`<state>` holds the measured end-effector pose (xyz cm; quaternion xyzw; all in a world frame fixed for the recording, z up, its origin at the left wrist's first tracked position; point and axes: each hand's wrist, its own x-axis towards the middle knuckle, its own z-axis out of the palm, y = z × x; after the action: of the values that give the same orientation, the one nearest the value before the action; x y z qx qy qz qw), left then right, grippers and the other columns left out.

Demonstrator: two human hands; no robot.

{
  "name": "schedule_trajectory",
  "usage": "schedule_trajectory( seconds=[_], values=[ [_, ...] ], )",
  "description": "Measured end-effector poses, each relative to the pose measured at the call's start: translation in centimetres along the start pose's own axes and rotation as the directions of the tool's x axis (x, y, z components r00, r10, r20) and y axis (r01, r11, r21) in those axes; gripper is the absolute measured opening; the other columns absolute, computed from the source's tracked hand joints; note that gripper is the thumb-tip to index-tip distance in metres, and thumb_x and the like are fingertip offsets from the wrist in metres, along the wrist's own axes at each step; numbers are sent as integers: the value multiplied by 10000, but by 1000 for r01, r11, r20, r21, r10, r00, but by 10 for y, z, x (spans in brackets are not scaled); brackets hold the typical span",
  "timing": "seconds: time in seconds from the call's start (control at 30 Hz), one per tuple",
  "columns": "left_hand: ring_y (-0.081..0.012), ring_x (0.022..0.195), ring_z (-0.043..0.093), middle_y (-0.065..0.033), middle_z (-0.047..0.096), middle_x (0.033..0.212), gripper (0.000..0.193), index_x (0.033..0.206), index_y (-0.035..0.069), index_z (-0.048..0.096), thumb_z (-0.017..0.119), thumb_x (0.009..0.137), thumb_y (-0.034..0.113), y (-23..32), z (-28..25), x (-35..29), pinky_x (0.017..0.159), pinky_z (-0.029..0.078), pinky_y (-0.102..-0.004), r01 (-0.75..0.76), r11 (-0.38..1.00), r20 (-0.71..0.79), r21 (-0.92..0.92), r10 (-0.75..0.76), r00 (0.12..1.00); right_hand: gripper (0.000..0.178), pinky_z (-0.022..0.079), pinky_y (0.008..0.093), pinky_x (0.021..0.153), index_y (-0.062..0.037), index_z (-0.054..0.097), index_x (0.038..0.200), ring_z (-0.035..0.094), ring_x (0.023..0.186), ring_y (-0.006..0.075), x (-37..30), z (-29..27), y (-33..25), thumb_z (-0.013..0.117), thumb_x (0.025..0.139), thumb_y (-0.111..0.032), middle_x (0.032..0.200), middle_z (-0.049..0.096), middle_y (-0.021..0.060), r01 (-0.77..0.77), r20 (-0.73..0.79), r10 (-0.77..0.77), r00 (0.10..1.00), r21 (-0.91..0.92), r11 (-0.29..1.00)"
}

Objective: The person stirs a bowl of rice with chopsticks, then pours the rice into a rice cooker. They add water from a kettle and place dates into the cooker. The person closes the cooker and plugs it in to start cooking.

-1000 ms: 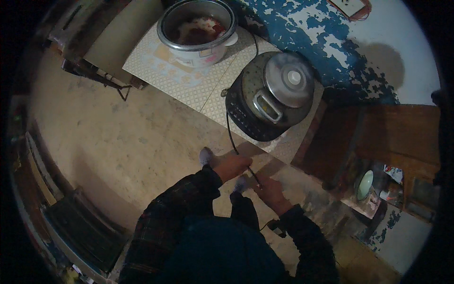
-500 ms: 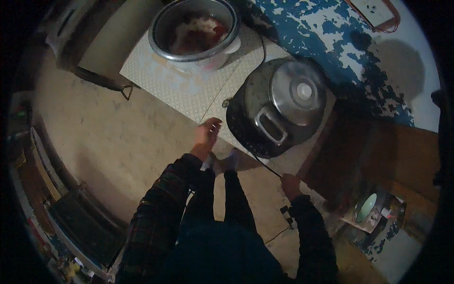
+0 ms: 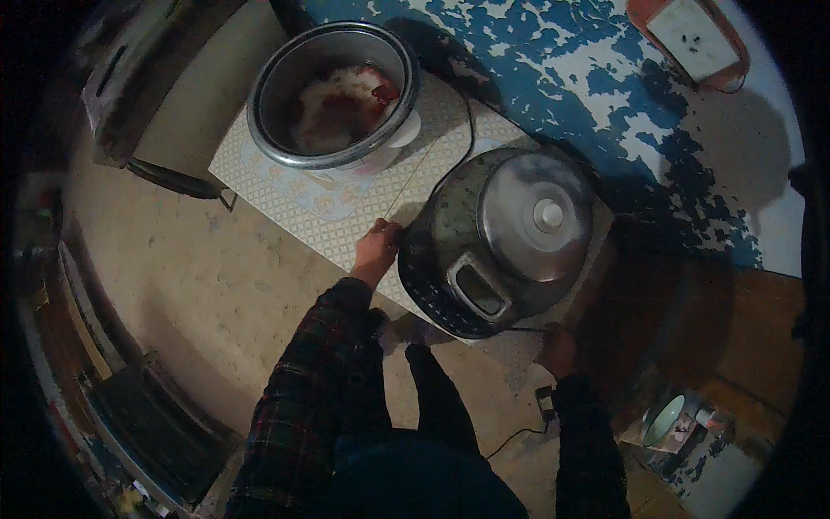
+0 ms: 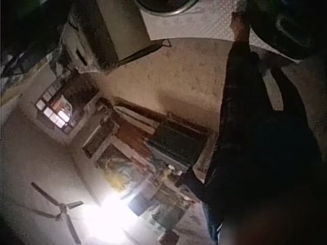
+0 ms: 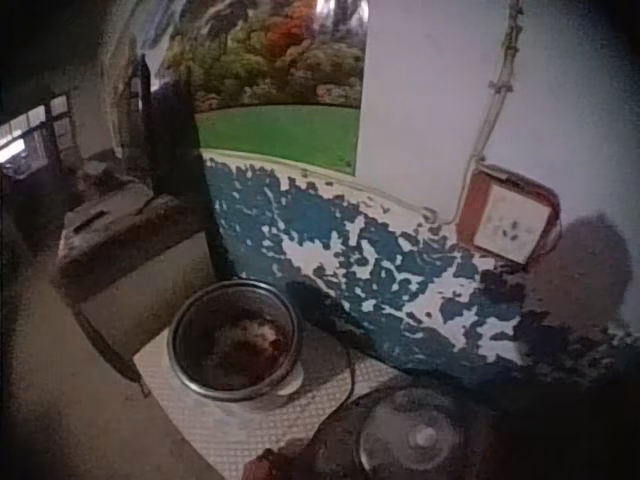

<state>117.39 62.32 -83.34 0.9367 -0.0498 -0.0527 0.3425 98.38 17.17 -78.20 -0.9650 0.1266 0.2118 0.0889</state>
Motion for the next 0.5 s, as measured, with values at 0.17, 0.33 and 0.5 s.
schedule_trajectory(
  seconds=[0.17,0.33,0.5],
  values=[
    [-317,881,664,-104,605,1052,389,1060,104,613,745,694,102,-16,-55,-3,701,537,-407,71,997,69,-22,-69,995,247,531,429,794,-84,676,1096,663,935,374,-12,-63,-29,619,877,-183,1016,683,200,-95,18,94,995,195,976],
    [-237,822,672,-103,625,1015,347,1054,47,626,714,722,-4,24,-141,-16,676,573,-333,12,930,17,-366,-6,1000,259,518,372,861,-54,642,1151,658,975,320,-18,-148,-149,599,896,-49,1099,662,164,276,-338,-105,935,510,815],
    [-156,926,659,-87,647,1025,344,1051,-6,625,769,739,13,109,-219,-14,801,574,-301,98,772,225,-628,59,973,401,519,339,828,-53,588,1240,633,959,244,-3,-195,-300,644,848,16,1229,602,136,560,-420,-376,826,538,629]
  ],
)
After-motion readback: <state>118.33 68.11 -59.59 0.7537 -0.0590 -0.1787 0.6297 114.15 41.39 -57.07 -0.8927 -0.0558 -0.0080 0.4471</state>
